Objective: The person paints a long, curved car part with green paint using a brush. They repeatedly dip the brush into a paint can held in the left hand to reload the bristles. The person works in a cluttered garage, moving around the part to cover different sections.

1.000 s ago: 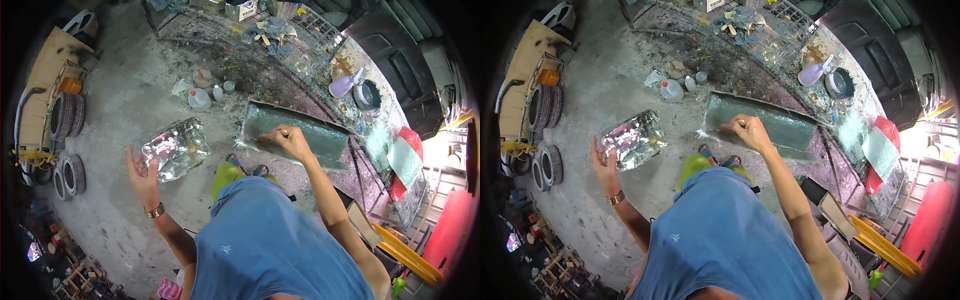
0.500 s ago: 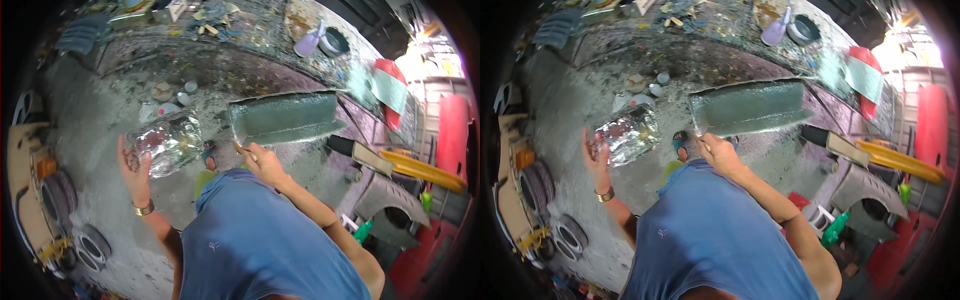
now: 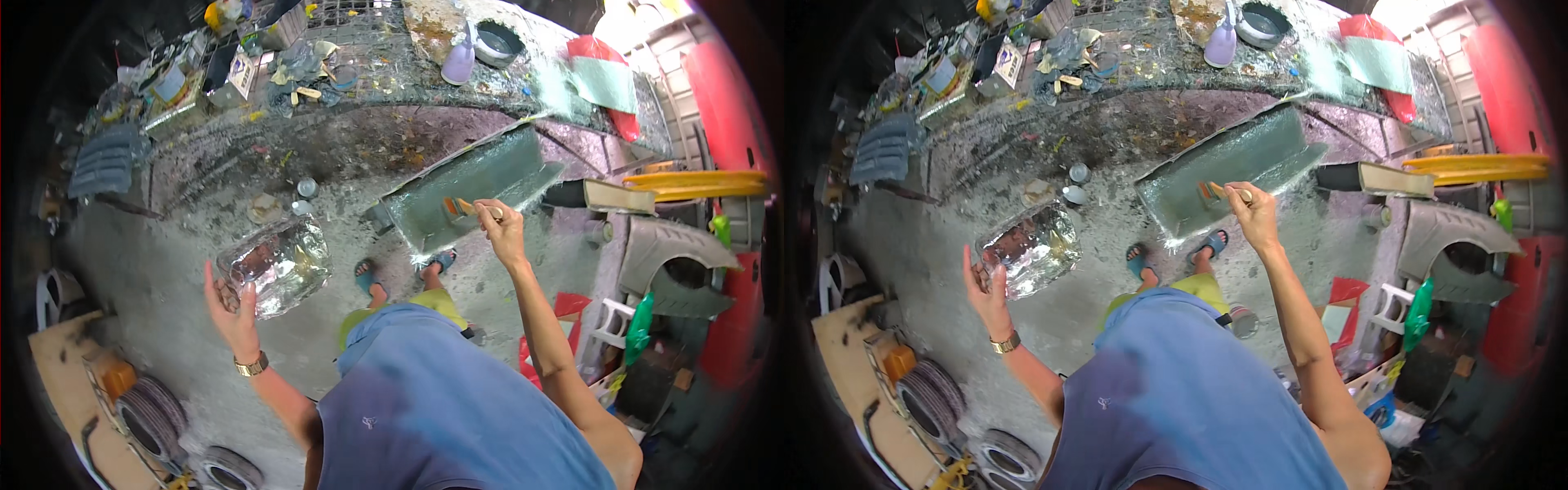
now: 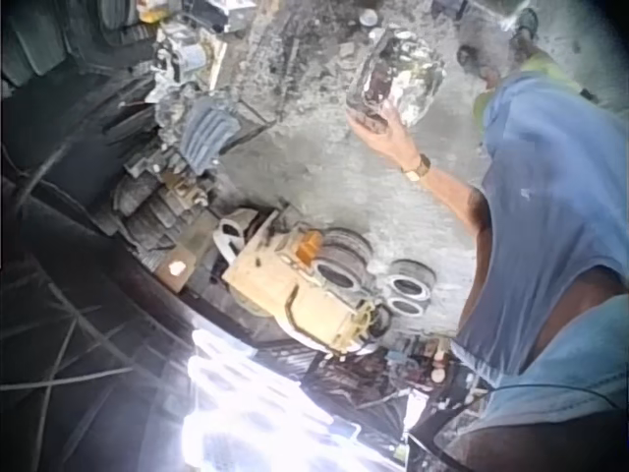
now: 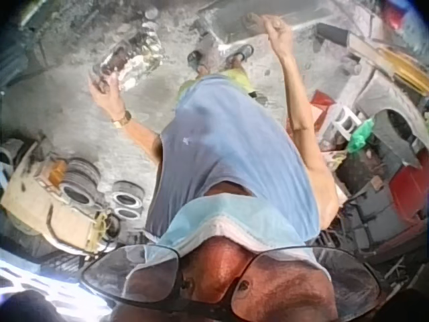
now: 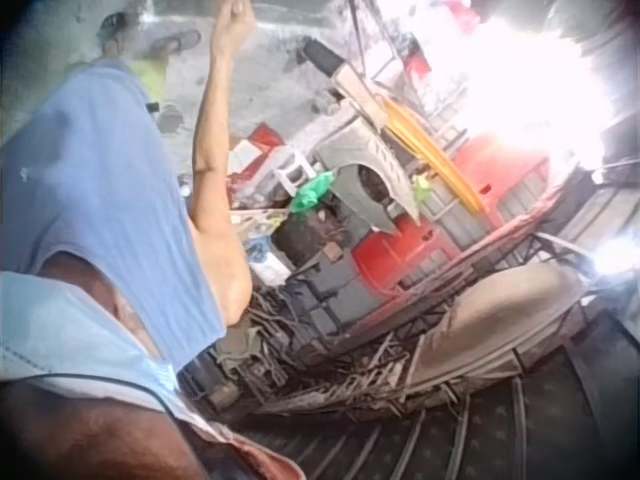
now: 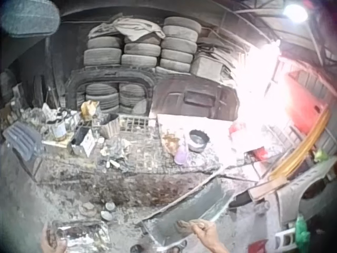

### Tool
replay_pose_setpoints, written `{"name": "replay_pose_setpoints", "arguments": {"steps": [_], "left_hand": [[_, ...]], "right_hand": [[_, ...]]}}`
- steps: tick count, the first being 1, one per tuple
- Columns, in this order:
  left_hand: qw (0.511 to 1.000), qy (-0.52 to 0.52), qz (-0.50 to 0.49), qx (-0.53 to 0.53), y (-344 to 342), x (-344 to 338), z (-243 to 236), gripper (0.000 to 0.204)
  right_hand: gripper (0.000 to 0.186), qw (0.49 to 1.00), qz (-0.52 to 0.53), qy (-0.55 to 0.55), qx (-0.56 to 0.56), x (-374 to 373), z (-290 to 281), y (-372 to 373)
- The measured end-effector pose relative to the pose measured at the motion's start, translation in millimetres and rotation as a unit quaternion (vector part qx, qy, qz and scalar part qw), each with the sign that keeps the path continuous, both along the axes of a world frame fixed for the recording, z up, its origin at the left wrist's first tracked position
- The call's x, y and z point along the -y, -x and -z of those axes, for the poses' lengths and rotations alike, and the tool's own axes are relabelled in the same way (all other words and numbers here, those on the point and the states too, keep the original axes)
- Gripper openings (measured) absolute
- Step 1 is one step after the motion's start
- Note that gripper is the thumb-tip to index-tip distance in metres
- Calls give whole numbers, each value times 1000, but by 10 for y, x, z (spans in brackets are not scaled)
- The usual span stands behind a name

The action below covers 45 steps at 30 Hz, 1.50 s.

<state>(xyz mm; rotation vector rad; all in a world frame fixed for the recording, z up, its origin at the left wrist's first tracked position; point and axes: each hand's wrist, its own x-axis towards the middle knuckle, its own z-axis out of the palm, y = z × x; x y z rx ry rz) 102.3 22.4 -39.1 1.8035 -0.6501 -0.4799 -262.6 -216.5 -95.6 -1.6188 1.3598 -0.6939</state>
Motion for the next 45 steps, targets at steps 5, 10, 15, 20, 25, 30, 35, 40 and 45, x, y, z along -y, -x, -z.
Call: {"name": "replay_pose_setpoints", "arguments": {"steps": [5,10,15,20,25,30,35,40,45], "left_hand": [[1000,-12,19,5,-77,68,-97,72],[995,-9,56,77,-110,121,-183,65],[992,-7,84,94,-202,145,-215,66],[991,-35,95,84,-210,170,-258,73],[990,-14,117,79,-166,269,-348,72],[991,-14,114,73,-116,230,-424,69],[992,-16,107,73,-203,152,-422,67],[986,-23,132,102,-211,240,-482,65],[986,-20,148,75,-225,318,-524,68]], "right_hand": [[16,975,-125,183,-10,-454,147,-394],[20,963,-176,198,-59,-809,381,-435],[18,981,-148,123,-28,-996,193,-245],[23,985,-105,134,35,-575,39,-133],[19,982,-100,115,114,157,35,-370],[21,980,60,44,186,333,-231,-218],[25,900,183,-60,391,-306,-6,-169],[28,907,223,-78,350,-771,508,-833],[32,963,160,84,199,-916,462,-1311]]}}
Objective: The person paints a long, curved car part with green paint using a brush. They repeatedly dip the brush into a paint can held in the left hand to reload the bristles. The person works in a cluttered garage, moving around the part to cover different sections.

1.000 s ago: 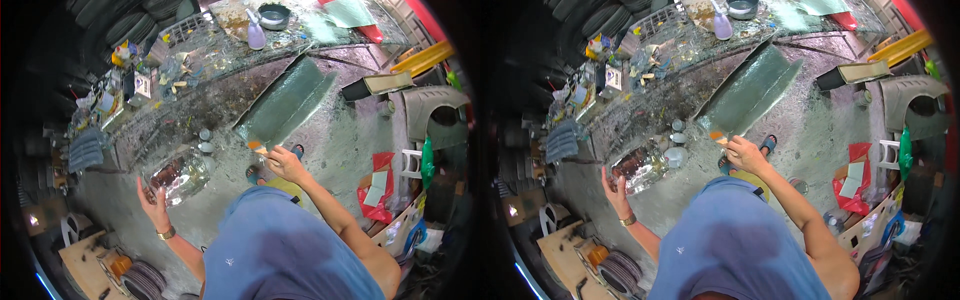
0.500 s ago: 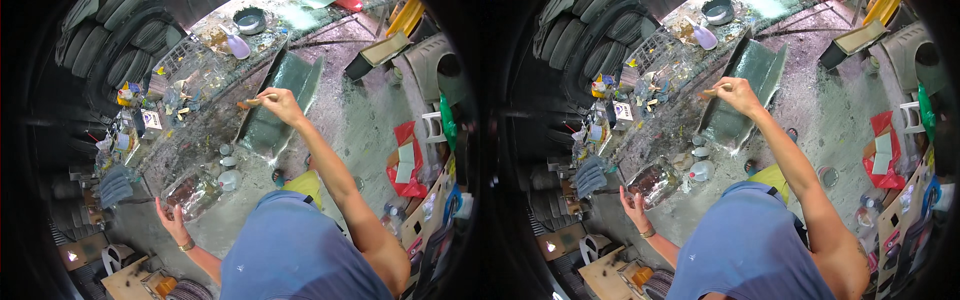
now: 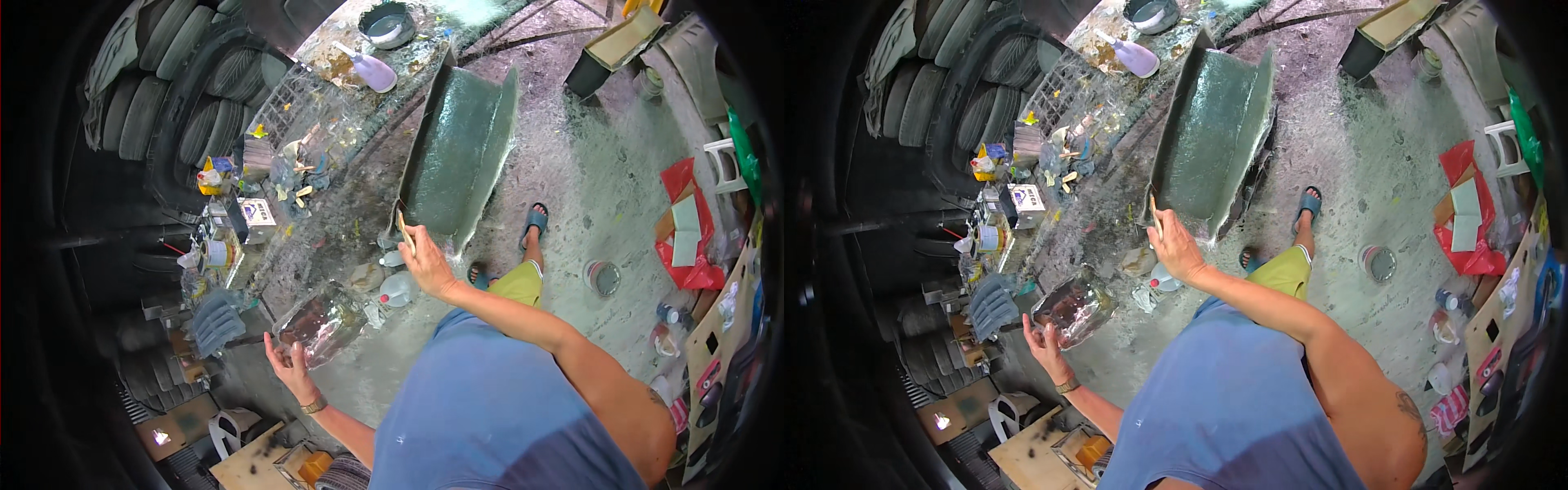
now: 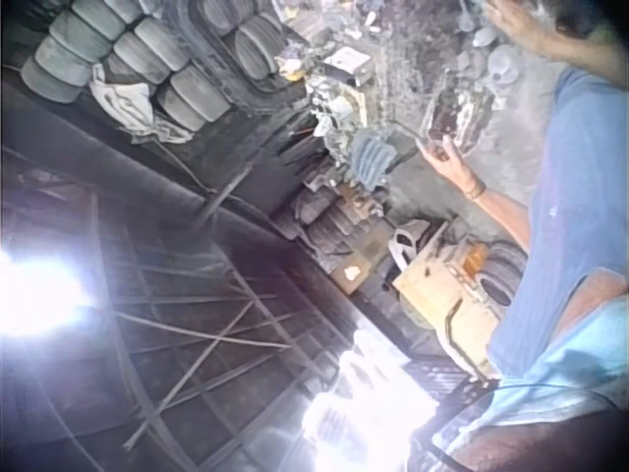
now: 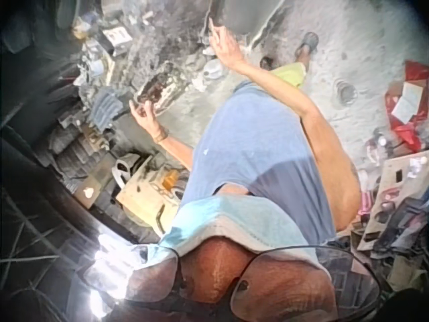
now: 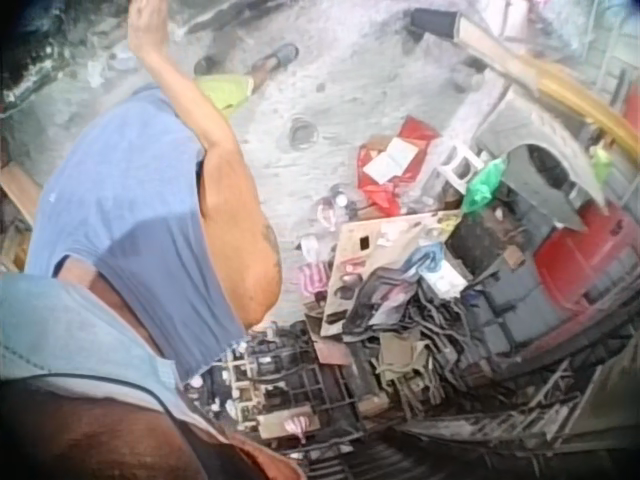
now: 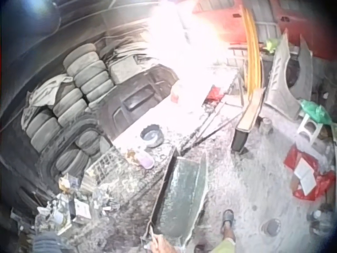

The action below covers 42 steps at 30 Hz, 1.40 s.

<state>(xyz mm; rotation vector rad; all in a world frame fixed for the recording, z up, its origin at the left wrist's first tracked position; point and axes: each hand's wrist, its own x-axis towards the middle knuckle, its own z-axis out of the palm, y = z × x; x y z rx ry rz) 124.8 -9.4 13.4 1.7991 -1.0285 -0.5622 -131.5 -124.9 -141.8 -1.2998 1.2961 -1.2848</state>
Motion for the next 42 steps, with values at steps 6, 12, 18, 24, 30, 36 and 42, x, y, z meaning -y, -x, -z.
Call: {"name": "replay_pose_setpoints", "arguments": {"steps": [6,12,18,24,30,36,42], "left_hand": [[1000,-8,8,-4,9,-10,-33,69],[1000,-16,15,-7,5,-10,-7,69],[1000,-10,21,-10,-33,36,-11,68],[1000,0,20,3,-130,121,-34,67],[999,-14,47,7,-145,294,-60,65],[998,-12,51,33,-58,361,-89,64],[999,-18,37,3,-18,426,-133,68]], "right_hand": [[36,983,-15,103,-149,-77,-12,-28],[35,968,-87,122,-200,-150,-145,68],[28,970,-129,183,-94,-220,-395,505],[21,989,72,-49,118,139,-422,1031],[21,986,156,55,1,626,-241,575],[25,995,59,73,24,162,-523,768],[25,965,225,3,132,818,-195,947]]}}
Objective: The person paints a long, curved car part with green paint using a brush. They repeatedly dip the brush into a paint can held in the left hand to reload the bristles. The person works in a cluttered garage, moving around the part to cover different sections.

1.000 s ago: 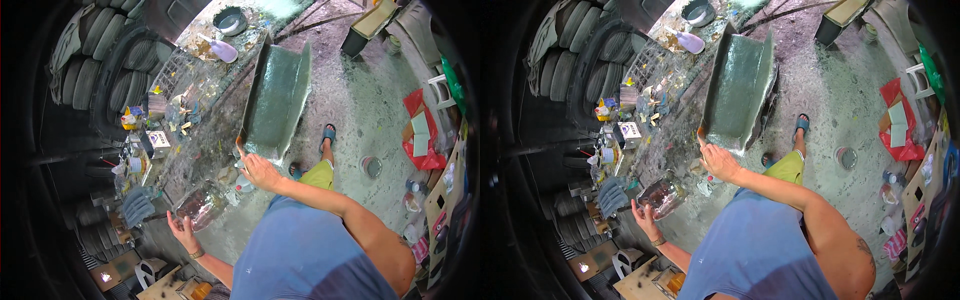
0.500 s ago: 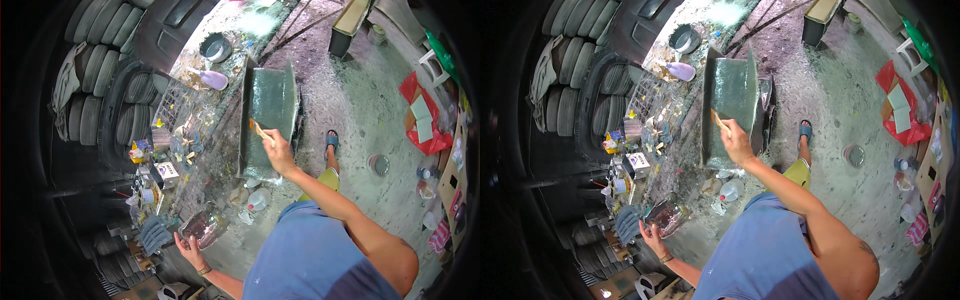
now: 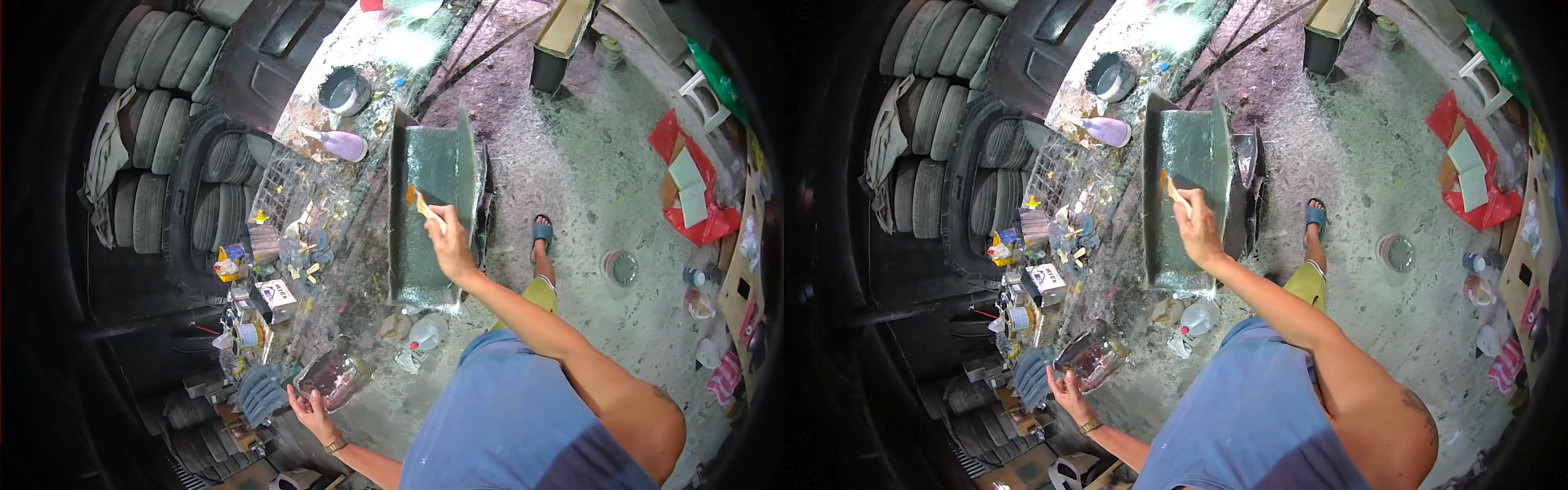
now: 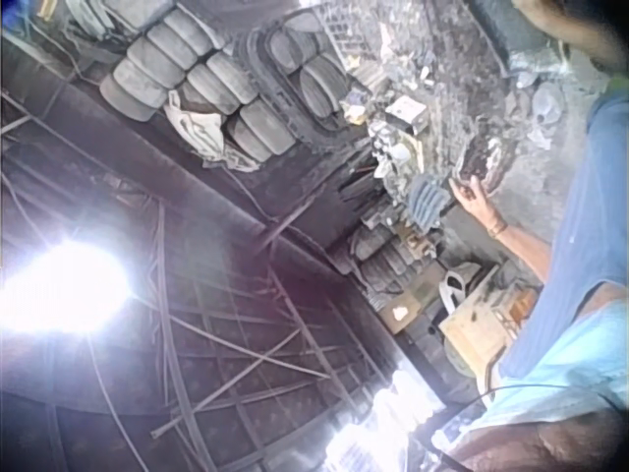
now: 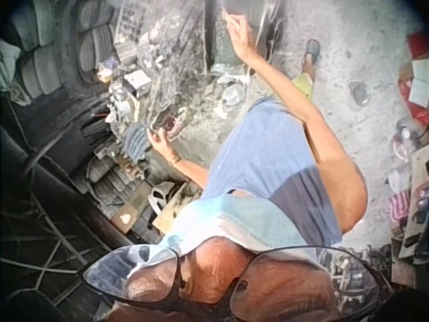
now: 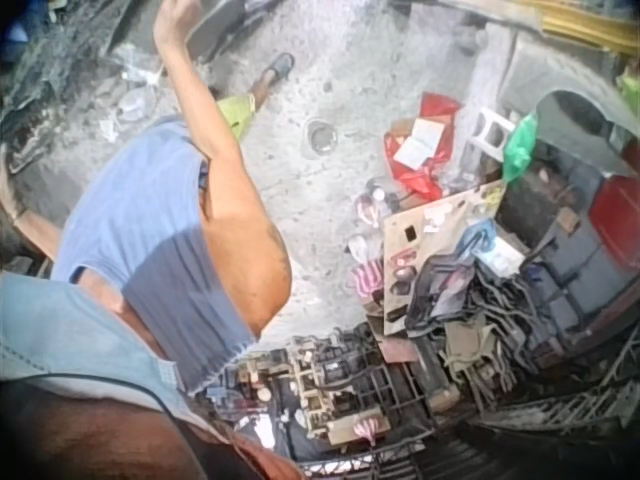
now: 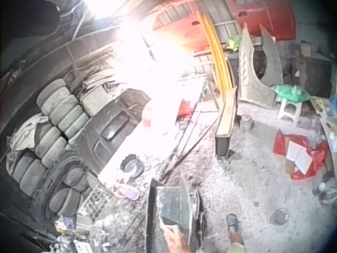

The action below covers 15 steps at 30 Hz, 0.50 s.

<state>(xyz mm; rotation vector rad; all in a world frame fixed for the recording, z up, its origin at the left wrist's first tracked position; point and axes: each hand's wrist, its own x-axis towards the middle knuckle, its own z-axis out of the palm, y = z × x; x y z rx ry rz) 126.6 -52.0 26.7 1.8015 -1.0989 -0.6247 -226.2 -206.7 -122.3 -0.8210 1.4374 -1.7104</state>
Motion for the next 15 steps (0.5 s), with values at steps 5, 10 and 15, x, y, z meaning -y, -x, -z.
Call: {"name": "replay_pose_setpoints", "arguments": {"steps": [5,10,15], "left_hand": [[1000,-2,15,15,-16,40,-37,68],[999,16,2,43,98,-3,-52,65],[999,23,-7,27,159,9,-73,66]], "right_hand": [[22,992,-71,7,-103,131,-32,-293],[24,981,-103,1,-167,100,-105,-273],[25,964,-117,22,-238,79,-148,-256]]}}
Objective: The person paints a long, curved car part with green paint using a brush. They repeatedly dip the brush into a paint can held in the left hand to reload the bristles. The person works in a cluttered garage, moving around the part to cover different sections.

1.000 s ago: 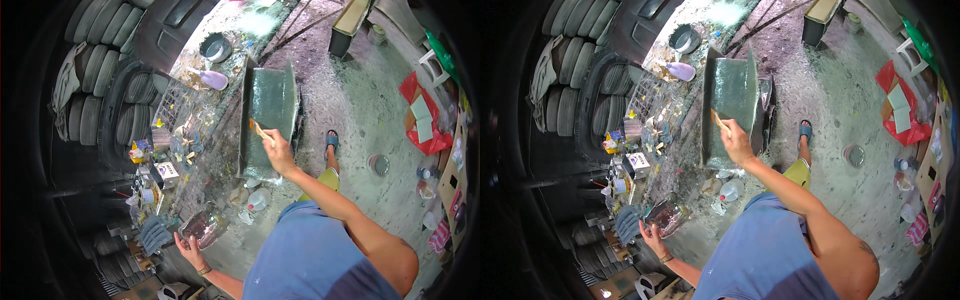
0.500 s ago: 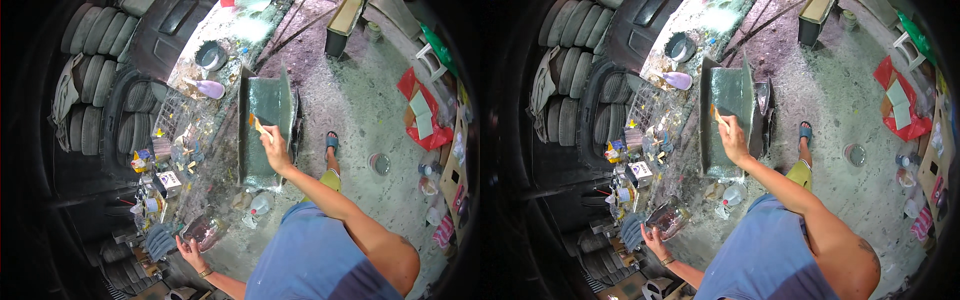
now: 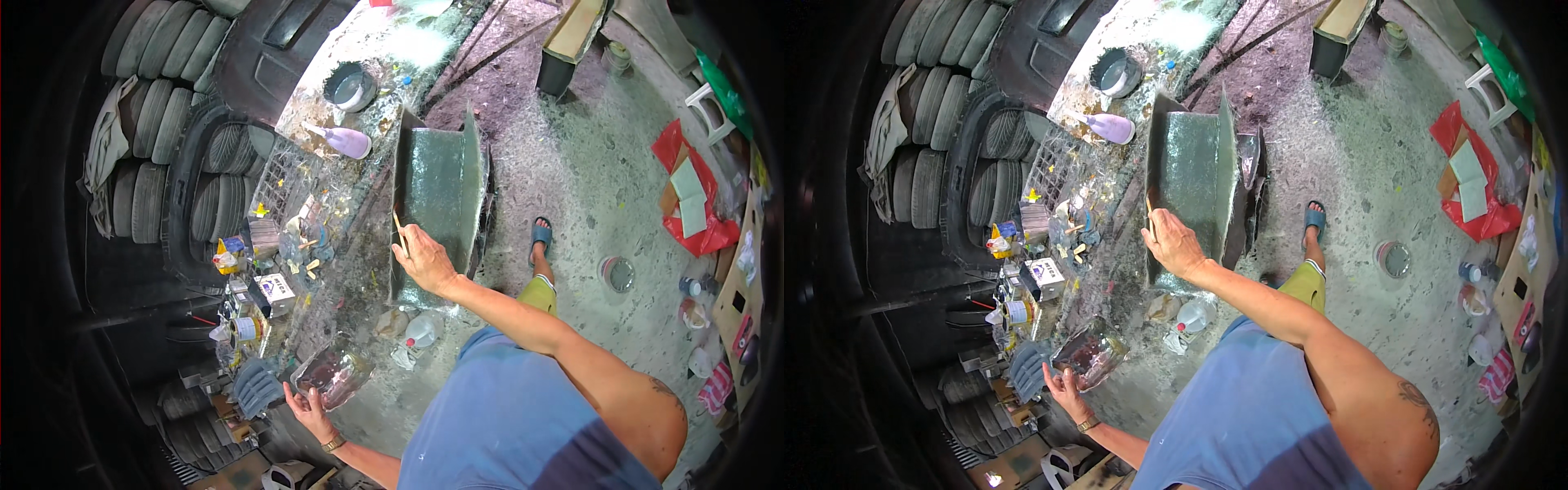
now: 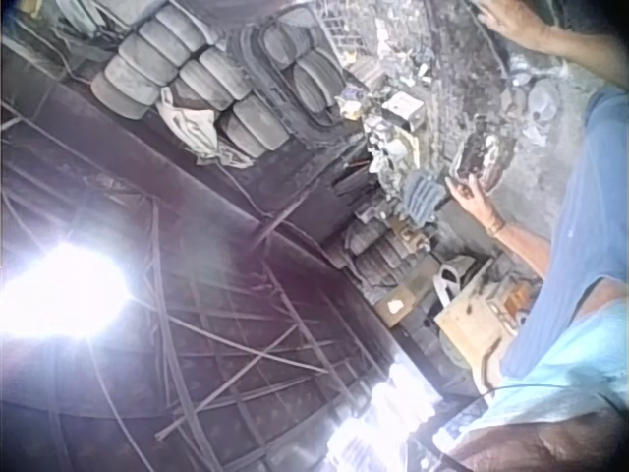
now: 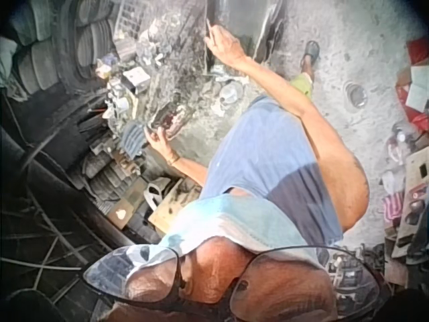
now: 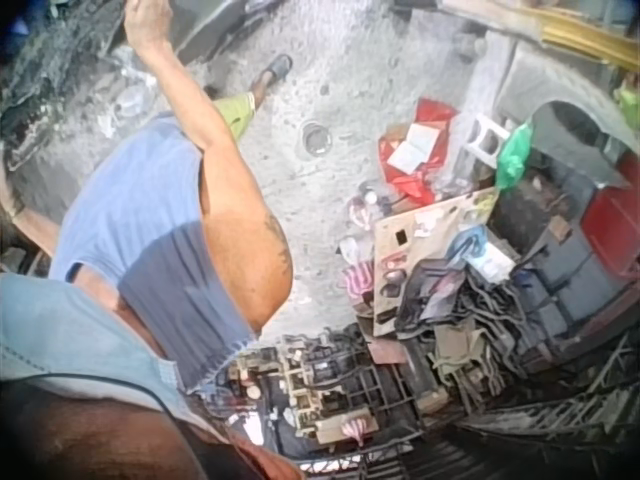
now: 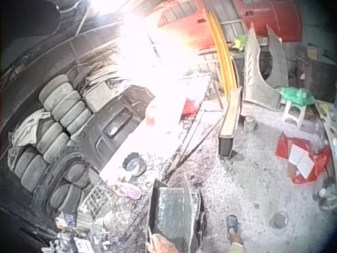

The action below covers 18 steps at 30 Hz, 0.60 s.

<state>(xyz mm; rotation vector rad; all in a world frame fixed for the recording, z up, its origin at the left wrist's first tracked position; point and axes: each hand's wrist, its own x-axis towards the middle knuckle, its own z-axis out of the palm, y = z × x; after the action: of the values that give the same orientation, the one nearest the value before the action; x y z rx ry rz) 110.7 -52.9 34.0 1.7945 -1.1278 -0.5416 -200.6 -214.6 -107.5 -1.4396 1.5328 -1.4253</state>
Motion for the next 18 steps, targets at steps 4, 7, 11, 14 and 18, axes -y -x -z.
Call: {"name": "replay_pose_setpoints", "arguments": {"steps": [4,7,11,14,18], "left_hand": [[1000,-25,-1,-17,-48,-26,-21,69],[1000,-22,3,-21,-80,-40,11,70],[999,-15,1,-37,-71,1,21,70],[999,-5,-3,-48,-74,-9,54,69],[999,-2,-8,-52,-147,43,148,69]], "right_hand": [[26,999,-24,23,-31,-71,-26,15],[27,997,-41,36,-46,-154,-67,12],[30,993,-60,64,-77,-247,-112,-41],[33,985,-71,89,-128,-343,-90,-22],[28,973,-190,71,-109,-454,-248,202]]}}
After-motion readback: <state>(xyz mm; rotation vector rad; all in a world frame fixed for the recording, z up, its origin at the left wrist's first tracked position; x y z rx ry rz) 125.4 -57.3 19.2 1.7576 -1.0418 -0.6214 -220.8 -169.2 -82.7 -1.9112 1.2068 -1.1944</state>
